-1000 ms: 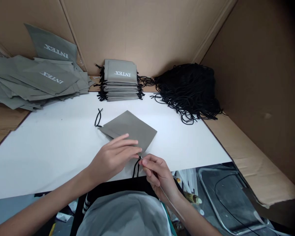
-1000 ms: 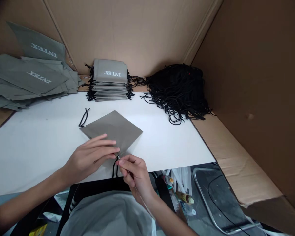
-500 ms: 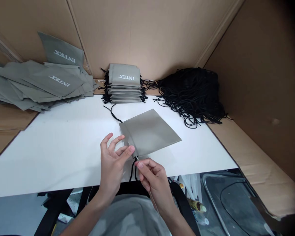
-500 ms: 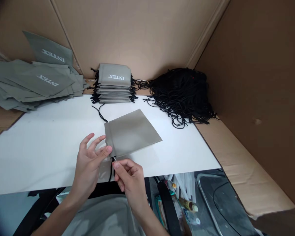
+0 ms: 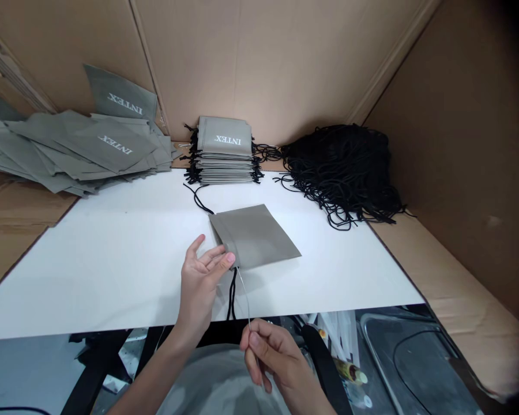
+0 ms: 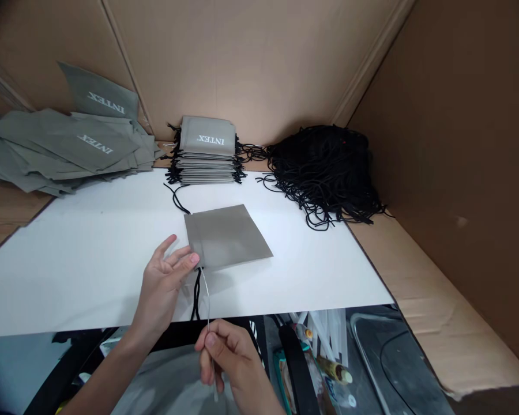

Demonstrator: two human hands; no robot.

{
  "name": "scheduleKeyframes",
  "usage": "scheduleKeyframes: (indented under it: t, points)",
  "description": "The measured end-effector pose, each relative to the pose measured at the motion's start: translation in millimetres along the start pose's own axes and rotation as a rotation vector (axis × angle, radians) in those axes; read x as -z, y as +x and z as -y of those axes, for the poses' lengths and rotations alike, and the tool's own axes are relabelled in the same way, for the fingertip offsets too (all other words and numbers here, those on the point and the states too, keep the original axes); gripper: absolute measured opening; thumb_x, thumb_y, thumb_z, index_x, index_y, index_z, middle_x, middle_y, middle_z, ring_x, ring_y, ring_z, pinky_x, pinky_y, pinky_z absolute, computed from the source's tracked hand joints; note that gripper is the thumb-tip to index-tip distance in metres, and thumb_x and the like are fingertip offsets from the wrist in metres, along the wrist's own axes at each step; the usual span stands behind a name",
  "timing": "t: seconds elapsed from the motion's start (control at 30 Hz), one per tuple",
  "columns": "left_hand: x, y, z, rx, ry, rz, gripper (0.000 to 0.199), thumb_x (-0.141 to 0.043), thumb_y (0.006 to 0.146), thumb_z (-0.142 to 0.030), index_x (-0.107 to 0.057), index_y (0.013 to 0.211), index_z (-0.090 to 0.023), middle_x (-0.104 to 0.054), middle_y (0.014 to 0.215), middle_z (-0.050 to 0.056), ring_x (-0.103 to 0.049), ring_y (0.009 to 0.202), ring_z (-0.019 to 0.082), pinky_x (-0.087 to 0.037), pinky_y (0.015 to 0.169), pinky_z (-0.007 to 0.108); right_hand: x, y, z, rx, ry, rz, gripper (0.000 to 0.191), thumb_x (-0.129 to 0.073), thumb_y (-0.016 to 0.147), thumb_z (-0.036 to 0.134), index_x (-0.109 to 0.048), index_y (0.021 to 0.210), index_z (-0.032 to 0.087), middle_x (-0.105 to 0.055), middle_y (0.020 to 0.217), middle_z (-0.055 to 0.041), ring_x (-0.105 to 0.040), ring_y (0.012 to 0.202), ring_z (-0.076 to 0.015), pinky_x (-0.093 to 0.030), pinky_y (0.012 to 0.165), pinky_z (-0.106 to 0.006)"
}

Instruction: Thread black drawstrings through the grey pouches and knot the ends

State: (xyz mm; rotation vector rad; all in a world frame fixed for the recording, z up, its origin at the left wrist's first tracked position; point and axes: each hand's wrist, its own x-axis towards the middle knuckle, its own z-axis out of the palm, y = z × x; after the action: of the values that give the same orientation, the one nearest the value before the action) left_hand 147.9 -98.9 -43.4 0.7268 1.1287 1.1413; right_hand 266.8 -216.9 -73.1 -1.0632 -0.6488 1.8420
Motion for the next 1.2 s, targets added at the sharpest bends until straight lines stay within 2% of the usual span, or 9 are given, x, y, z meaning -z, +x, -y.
scheduleKeyframes:
  t: [0.1, 0.2, 0.4, 0.57, 0.73, 0.8, 0.87, 1.03, 1.2]
  points:
    - [3.1, -0.8, 0.6, 0.089, 0.069, 0.142, 0.074, -0.085, 0.071, -0.035, -0.05, 0.133, -0.016, -0.074, 0.1, 0.007, -0.068, 0.095, 0.017, -0.048, 0.093, 0.029, -5.2, 2.1, -4.7, 0.022, 0.059, 0.002, 0.044, -0.065, 0.085, 0.057, -0.057, 0.078, 0.015, -0.051, 0.048, 0.0044, -0.031, 0.037, -0.004, -0.024, 0.036, -0.015]
    - [7.1, 0.0, -1.1, 0.138, 0.122, 0.256, 0.059, -0.084, 0.072, -0.036, -0.059, 0.122, -0.014, -0.075, 0.093, 0.005, -0.067, 0.09, 0.015, -0.048, 0.089, 0.026, -9.3, 0.7, -6.4, 0.037, 0.097, 0.028, 0.042, -0.065, 0.086, 0.056, -0.056, 0.078, 0.015, -0.051, 0.047, 0.0044, -0.03, 0.036, -0.0037, -0.024, 0.035, -0.015]
    - [10.2, -1.9, -6.3, 0.228, 0.245, 0.274, 0.048, -0.085, 0.066, -0.03, -0.066, 0.107, -0.014, -0.072, 0.088, 0.003, -0.066, 0.085, 0.016, -0.05, 0.082, 0.026, -13.6, -3.8, -9.8, 0.049, 0.182, 0.015, 0.041, -0.065, 0.087, 0.053, -0.055, 0.078, 0.015, -0.051, 0.045, 0.005, -0.026, 0.034, -0.0025, -0.02, 0.034, -0.014]
    - [11.2, -9.8, -5.9, 0.229, 0.331, 0.393, 0.038, -0.082, 0.07, -0.033, -0.066, 0.099, -0.015, -0.068, 0.086, 0.003, -0.065, 0.085, 0.017, -0.05, 0.081, 0.028, -19.7, -0.6, -7.9, 0.079, 0.224, -0.069, 0.04, -0.068, 0.086, 0.052, -0.056, 0.078, 0.015, -0.052, 0.046, 0.0045, -0.027, 0.035, -0.0021, -0.021, 0.035, -0.013]
    - [10.5, -7.0, -5.4, 0.243, 0.291, 0.446, 0.039, -0.079, 0.074, -0.033, -0.063, 0.104, -0.015, -0.065, 0.085, 0.001, -0.062, 0.082, 0.015, -0.048, 0.078, 0.026, -19.4, -0.4, -3.3, 0.035, 0.181, -0.112, 0.048, -0.068, 0.083, 0.059, -0.063, 0.089, 0.012, -0.061, 0.056, -0.0006, -0.044, 0.042, -0.0049, -0.032, 0.037, -0.012]
    - [9.1, -3.4, -5.9, 0.24, 0.269, 0.435, 0.038, -0.078, 0.074, -0.032, -0.062, 0.104, -0.016, -0.064, 0.081, -0.001, -0.06, 0.078, 0.013, -0.048, 0.076, 0.025, -15.7, -2.6, -3.5, -0.011, 0.159, -0.083, 0.056, -0.065, 0.081, 0.066, -0.064, 0.092, 0.01, -0.066, 0.064, -0.0049, -0.052, 0.047, -0.0074, -0.039, 0.039, -0.013]
    - [7.2, -0.5, -6.9, 0.223, 0.266, 0.424, 0.033, -0.076, 0.076, -0.035, -0.063, 0.101, -0.017, -0.061, 0.077, -0.002, -0.057, 0.073, 0.012, -0.047, 0.074, 0.025, -11.1, -5.5, -5.7, -0.064, 0.128, -0.03, 0.06, -0.063, 0.08, 0.069, -0.064, 0.088, 0.01, -0.068, 0.065, -0.0071, -0.054, 0.047, -0.0084, -0.04, 0.039, -0.014]
    - [2.5, -0.3, -10.3, 0.179, 0.312, 0.444, 0.027, -0.071, 0.079, -0.042, -0.063, 0.079, -0.016, -0.059, 0.075, 0.0, -0.053, 0.069, 0.012, -0.046, 0.068, 0.024, -5.6, -9.2, -13.0, -0.095, 0.069, 0.014, 0.052, -0.062, 0.084, 0.064, -0.06, 0.077, 0.012, -0.056, 0.043, 0.0011, -0.037, 0.029, -0.0039, -0.029, 0.032, -0.013]
    - [3.0, -5.3, -11.0, 0.214, 0.341, 0.458, 0.031, -0.073, 0.076, -0.043, -0.059, 0.07, -0.016, -0.053, 0.066, -0.002, -0.05, 0.064, 0.011, -0.045, 0.066, 0.024, -11.4, -6.2, -9.2, -0.056, 0.116, -0.007, 0.049, -0.061, 0.086, 0.061, -0.058, 0.076, 0.013, -0.052, 0.04, 0.0036, -0.03, 0.027, -0.003, -0.02, 0.03, -0.014]
